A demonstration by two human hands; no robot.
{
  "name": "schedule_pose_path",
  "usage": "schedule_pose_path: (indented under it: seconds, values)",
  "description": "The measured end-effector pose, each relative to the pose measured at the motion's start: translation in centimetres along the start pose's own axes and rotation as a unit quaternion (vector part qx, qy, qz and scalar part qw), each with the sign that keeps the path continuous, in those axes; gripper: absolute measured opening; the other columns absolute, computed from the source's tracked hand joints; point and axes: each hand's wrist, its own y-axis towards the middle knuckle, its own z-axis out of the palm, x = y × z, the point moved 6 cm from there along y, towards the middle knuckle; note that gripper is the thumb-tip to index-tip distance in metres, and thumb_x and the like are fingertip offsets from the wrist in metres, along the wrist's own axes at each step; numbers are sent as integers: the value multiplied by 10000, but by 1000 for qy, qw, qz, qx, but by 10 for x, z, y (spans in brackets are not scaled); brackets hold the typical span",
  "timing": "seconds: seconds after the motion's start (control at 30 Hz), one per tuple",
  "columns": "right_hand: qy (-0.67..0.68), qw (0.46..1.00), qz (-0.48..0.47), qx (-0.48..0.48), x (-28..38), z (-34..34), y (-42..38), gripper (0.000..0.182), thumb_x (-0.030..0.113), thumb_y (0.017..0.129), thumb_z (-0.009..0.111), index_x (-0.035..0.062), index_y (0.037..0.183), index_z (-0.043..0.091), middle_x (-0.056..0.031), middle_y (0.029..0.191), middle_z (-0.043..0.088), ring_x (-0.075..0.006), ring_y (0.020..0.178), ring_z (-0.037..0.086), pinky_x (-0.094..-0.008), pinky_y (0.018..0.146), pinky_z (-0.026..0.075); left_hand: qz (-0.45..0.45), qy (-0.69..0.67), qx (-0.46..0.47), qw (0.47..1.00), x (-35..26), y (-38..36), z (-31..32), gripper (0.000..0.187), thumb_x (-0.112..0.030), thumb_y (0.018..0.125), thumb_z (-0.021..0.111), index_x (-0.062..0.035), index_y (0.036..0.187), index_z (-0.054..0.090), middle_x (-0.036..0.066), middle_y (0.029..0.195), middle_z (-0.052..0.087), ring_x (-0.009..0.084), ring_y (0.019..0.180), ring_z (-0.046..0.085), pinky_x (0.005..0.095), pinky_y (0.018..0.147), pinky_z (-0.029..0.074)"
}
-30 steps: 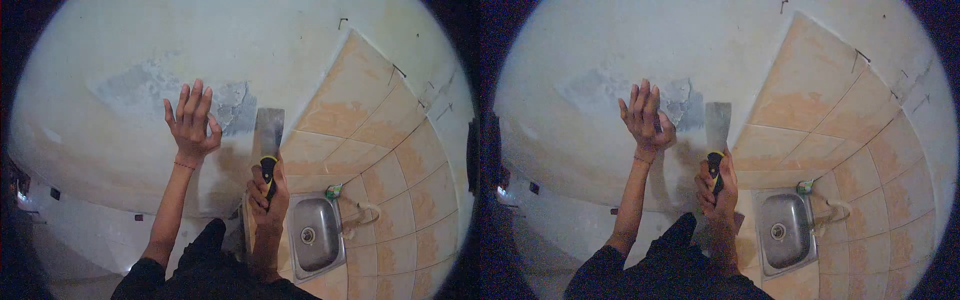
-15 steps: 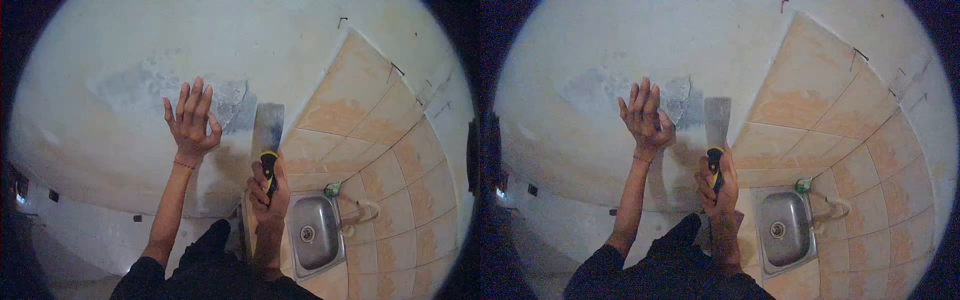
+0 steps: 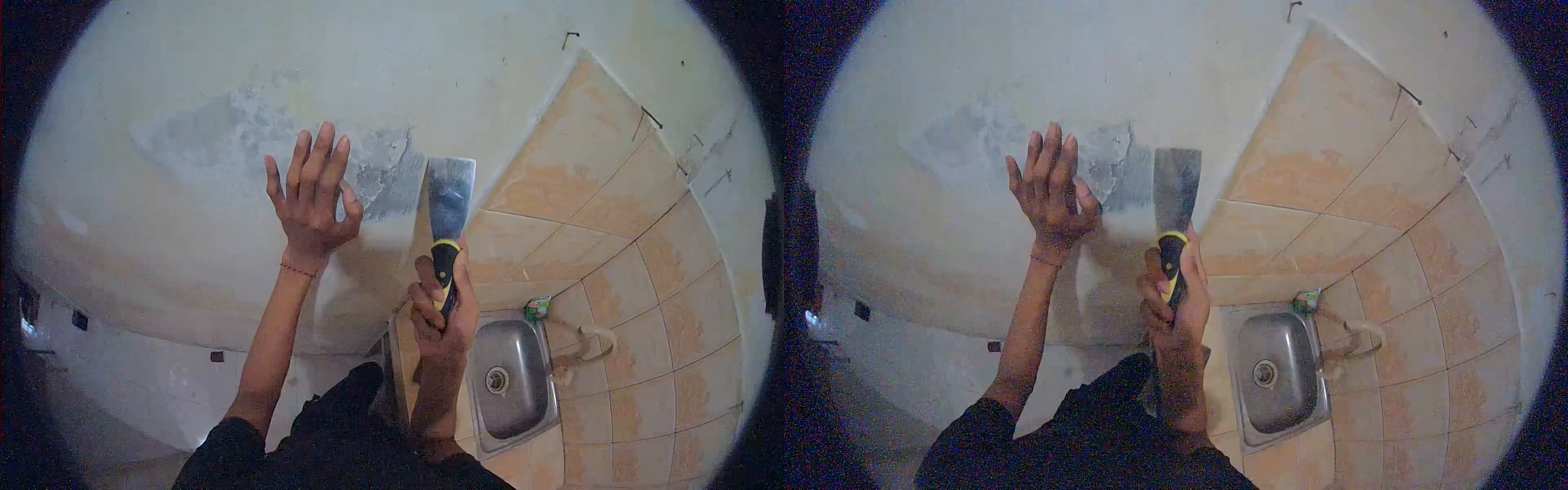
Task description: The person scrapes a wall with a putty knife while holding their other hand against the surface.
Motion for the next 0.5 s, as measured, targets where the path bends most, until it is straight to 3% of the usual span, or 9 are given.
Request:
schedule_pose_path:
  seconds: [0.13,0.23,0.43,0.5]
  values:
    - [-32,999,-2,-7,-3,-6,-5,418,391,1074,432,190,1436,378,-22,704,429,-52,382,318,-179,275,242,1,5,7,1000,-1,1,-1,571,-222,854,455,-182,1414,557,23,1483,529,222,1414,436,509,1250,110]
    - [45,999,12,1,-3,-2,0,429,393,1073,431,196,1449,368,-21,695,424,-54,372,317,-179,266,245,3,3,2,1000,0,2,0,571,-225,852,457,-181,1413,557,23,1487,525,223,1416,434,507,1250,105]
    - [-12,1000,-7,-1,-5,-5,-4,413,383,1075,428,200,1442,378,-23,707,424,-57,371,312,-178,267,249,2,-9,-3,1000,1,-1,1,581,-223,846,471,-181,1420,550,21,1491,522,215,1423,425,504,1249,95]
    - [4,1000,-7,3,-4,-3,-3,320,359,1089,394,174,1345,441,-18,713,393,-47,403,313,-162,267,242,0,-12,-6,1000,0,2,1,588,-216,840,478,-179,1423,547,20,1493,521,213,1426,422,503,1249,92]
